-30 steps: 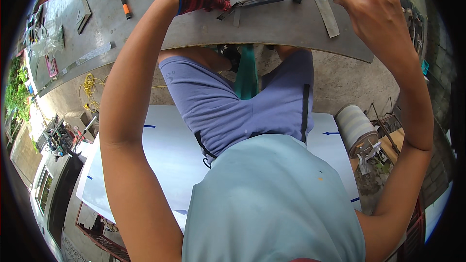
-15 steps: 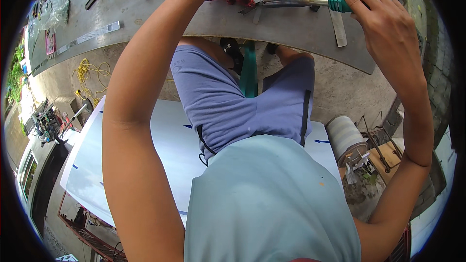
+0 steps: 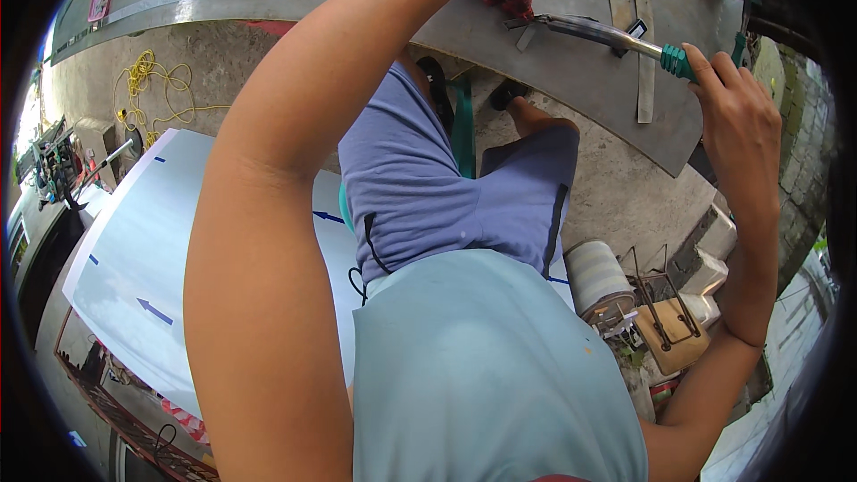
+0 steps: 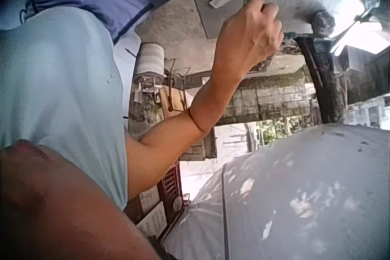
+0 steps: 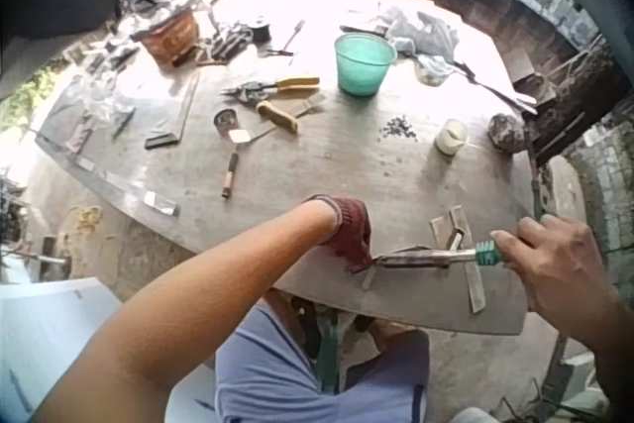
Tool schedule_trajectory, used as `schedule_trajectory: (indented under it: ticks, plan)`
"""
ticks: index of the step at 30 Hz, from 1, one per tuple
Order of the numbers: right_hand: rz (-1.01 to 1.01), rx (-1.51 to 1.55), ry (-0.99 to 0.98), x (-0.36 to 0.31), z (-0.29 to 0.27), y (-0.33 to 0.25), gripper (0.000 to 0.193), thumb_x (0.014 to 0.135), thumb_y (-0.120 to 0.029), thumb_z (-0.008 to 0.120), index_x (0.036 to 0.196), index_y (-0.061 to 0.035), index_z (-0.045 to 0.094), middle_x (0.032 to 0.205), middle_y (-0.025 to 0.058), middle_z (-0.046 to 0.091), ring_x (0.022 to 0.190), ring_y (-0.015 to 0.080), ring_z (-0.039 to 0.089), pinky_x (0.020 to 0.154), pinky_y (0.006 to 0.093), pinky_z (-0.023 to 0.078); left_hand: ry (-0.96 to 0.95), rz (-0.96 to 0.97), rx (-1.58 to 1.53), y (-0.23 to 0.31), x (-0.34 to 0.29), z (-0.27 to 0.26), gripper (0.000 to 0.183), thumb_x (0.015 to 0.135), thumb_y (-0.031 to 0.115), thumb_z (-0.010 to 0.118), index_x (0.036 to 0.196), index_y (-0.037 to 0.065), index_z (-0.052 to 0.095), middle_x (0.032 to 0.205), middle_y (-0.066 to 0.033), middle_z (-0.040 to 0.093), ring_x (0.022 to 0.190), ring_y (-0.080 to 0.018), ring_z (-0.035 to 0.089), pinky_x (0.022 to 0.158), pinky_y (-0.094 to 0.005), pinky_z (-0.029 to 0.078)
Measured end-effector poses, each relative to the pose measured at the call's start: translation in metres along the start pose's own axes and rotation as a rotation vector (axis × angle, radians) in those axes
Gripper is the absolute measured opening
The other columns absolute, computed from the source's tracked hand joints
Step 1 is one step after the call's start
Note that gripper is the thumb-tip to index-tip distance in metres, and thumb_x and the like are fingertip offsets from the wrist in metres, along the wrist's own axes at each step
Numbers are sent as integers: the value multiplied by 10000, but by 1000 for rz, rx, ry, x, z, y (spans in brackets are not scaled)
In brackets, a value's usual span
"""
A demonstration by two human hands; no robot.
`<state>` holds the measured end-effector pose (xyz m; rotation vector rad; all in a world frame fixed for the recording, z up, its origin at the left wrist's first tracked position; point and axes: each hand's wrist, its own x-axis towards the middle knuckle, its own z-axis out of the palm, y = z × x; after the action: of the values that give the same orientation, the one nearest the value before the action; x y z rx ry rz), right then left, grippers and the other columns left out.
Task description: The recorder is assembling small metal components, involving soldering, filing, and using pliers.
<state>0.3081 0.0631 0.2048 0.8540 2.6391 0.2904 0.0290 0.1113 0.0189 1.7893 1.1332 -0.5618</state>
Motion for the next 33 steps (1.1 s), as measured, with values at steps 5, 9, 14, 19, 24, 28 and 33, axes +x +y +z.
schedule_trajectory:
  ticks: [5,9,14,19,24,28,33]
  plan:
    - [4,-5,-12,2,2,-1,361,971,-119,659,1332,-121,668,922,83,581,823,259,617,756,415,498,-80,-17,51,-8,16,7,375,807,510,749,949,178,851,814,-63,771,722,-244,706,711,-423,573]
    - [18,15,-16,0,4,3,363,967,-118,665,1330,-122,663,919,81,581,815,261,618,750,416,499,-82,-14,117,6,18,8,379,823,516,734,948,177,849,825,-65,774,748,-245,714,719,-428,575]
    - [8,31,2,-2,12,7,350,965,-122,672,1315,-129,667,918,74,584,809,259,618,746,416,500,-49,1,67,-2,7,1,400,829,516,755,980,158,850,849,-67,782,774,-243,721,736,-423,576]
    - [31,72,31,-7,25,12,342,958,-127,680,1299,-150,669,914,70,589,817,260,626,744,420,497,26,7,-84,-8,-2,4,376,818,467,812,1000,140,847,843,-67,781,757,-220,712,727,-399,573]
    - [11,123,102,-15,38,21,315,956,-109,669,1269,-141,664,909,72,588,826,261,638,747,422,499,15,34,-272,-22,-1,8,328,829,385,839,1005,108,845,814,-66,775,719,-173,695,691,-355,556]
    - [17,120,95,-23,39,21,297,959,-98,651,1254,-133,658,907,73,590,832,262,645,753,423,500,17,42,-286,-12,-3,6,291,851,340,827,1003,92,843,816,-58,776,723,-155,694,688,-337,558]
    - [28,134,120,-28,40,25,299,960,-96,649,1256,-136,655,904,73,590,827,265,642,752,425,501,73,117,-297,-46,26,21,276,865,325,819,1008,90,842,826,-54,778,723,-153,690,690,-341,562]
